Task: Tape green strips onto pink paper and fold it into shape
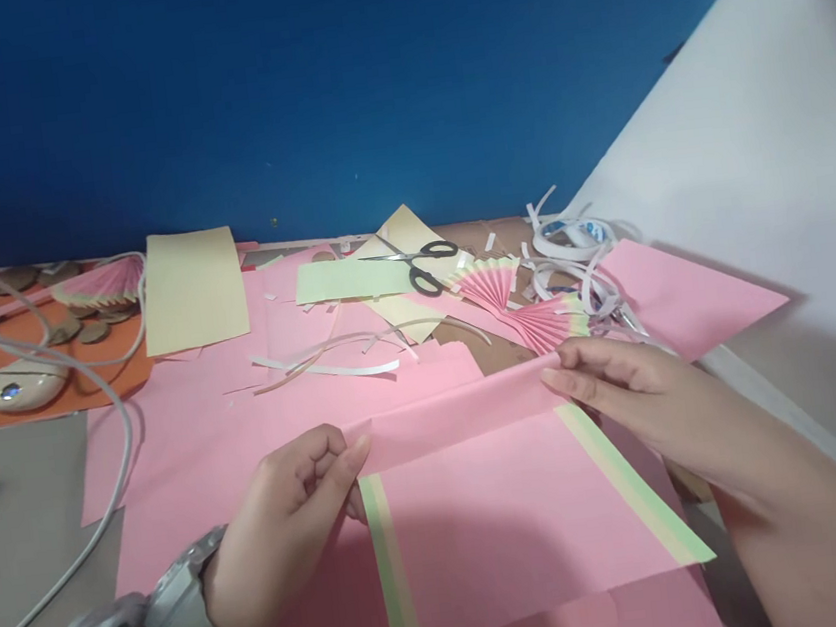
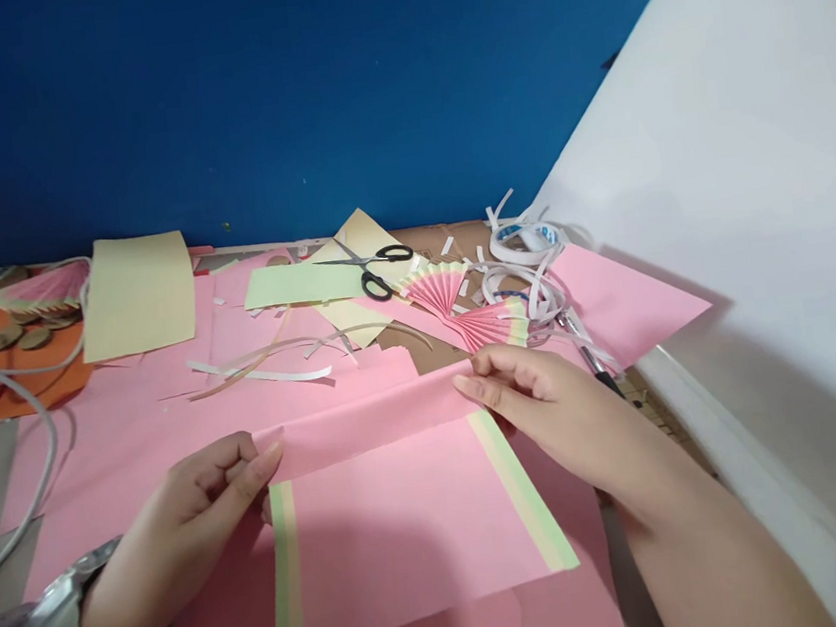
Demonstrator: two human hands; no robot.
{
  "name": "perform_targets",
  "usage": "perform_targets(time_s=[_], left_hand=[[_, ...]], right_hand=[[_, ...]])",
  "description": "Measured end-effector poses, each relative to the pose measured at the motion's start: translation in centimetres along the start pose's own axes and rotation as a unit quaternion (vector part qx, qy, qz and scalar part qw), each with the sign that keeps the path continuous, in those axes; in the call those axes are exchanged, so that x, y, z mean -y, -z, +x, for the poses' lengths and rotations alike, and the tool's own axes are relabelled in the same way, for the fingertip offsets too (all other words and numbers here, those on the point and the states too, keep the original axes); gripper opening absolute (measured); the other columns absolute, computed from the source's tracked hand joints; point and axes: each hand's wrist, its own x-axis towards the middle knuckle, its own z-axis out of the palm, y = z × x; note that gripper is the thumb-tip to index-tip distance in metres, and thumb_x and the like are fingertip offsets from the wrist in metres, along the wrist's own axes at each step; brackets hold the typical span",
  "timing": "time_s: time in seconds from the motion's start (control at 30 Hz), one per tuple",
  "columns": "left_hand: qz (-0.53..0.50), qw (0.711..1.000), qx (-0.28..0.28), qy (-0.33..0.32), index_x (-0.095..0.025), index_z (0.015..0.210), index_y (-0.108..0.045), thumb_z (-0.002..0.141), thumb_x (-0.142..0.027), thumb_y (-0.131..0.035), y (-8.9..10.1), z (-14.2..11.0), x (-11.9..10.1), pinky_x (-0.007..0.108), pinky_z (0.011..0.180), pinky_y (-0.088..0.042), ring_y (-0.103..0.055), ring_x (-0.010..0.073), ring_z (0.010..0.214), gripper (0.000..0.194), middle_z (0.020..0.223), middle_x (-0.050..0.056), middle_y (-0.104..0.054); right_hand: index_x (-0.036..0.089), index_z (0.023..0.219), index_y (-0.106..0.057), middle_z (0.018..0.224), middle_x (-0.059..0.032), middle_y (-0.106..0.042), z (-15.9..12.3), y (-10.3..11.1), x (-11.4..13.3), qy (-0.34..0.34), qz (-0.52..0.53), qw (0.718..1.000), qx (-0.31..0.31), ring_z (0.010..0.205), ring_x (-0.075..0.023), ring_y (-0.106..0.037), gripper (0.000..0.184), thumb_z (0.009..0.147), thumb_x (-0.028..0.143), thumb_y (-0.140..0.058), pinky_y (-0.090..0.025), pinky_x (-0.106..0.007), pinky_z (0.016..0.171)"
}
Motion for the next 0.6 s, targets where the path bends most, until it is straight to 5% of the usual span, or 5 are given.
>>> perform_targets(time_s=[0.6], left_hand=[[-0.021,1.000,-0.013,0.009,-0.021,0.057,-0.042,0.087,-0.046,-0.043,-0.1,0.2,-0.2,0.020,0.049,-0.033,-0.048,0.0093,0.047,0.039,0.049,-0.007,-0.055]], right_hand=[[0.020,0.065,-0.034,0.061,0.0036,-0.034,0.0,0.3,1.5,-0.040,-0.047,0.995,0.079,0.058,-0.0138,-0.037,0.044,0.085,0.059,-0.037,-0.027,-0.026,0.054]])
